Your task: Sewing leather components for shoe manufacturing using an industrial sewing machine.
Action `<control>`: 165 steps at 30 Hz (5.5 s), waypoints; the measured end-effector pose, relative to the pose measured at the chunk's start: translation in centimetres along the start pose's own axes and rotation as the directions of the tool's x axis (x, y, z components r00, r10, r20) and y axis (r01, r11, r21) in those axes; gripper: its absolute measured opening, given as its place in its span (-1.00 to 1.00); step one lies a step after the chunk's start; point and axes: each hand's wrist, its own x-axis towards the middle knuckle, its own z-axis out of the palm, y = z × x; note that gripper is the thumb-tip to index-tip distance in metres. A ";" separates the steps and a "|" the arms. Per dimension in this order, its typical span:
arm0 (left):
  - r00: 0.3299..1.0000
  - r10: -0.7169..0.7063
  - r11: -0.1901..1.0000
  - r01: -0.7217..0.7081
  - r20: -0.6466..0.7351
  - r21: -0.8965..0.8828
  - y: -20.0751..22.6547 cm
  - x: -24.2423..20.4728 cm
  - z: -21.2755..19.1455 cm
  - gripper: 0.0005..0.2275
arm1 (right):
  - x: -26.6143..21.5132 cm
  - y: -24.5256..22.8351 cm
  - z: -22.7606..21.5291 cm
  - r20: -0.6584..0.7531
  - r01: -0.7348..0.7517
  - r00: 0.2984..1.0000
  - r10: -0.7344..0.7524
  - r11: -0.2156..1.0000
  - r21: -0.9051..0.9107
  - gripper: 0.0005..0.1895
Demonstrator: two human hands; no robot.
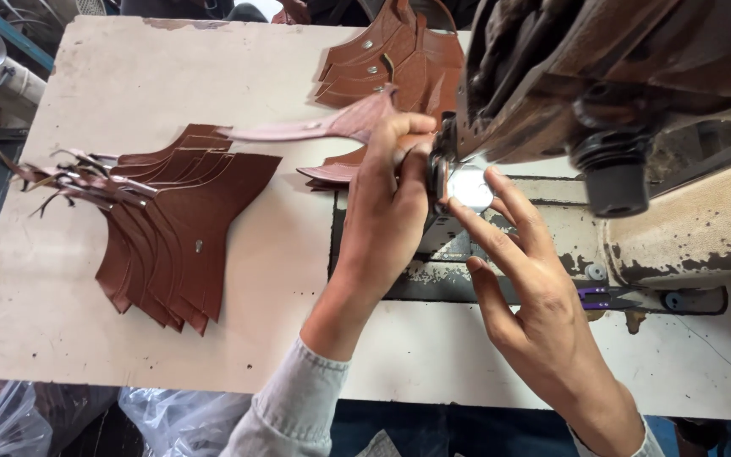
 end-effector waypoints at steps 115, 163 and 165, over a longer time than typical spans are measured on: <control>0.984 0.139 0.871 -0.069 -0.108 0.487 3.6 -9.7 -1.8 -0.74 | -9.3 8.7 -0.5 0.194 0.155 0.975 -0.107 0.954 -0.256 -0.39; 0.999 0.019 0.989 -0.012 -0.046 0.144 3.2 -5.5 -2.0 -0.72 | -10.8 7.6 1.4 0.229 -0.051 0.966 0.122 0.955 -0.294 -0.36; 0.992 0.073 0.913 -0.024 -0.105 0.408 3.2 -9.6 -1.9 -0.75 | -9.8 7.2 0.4 0.263 -0.218 0.933 0.243 0.968 -0.120 -0.54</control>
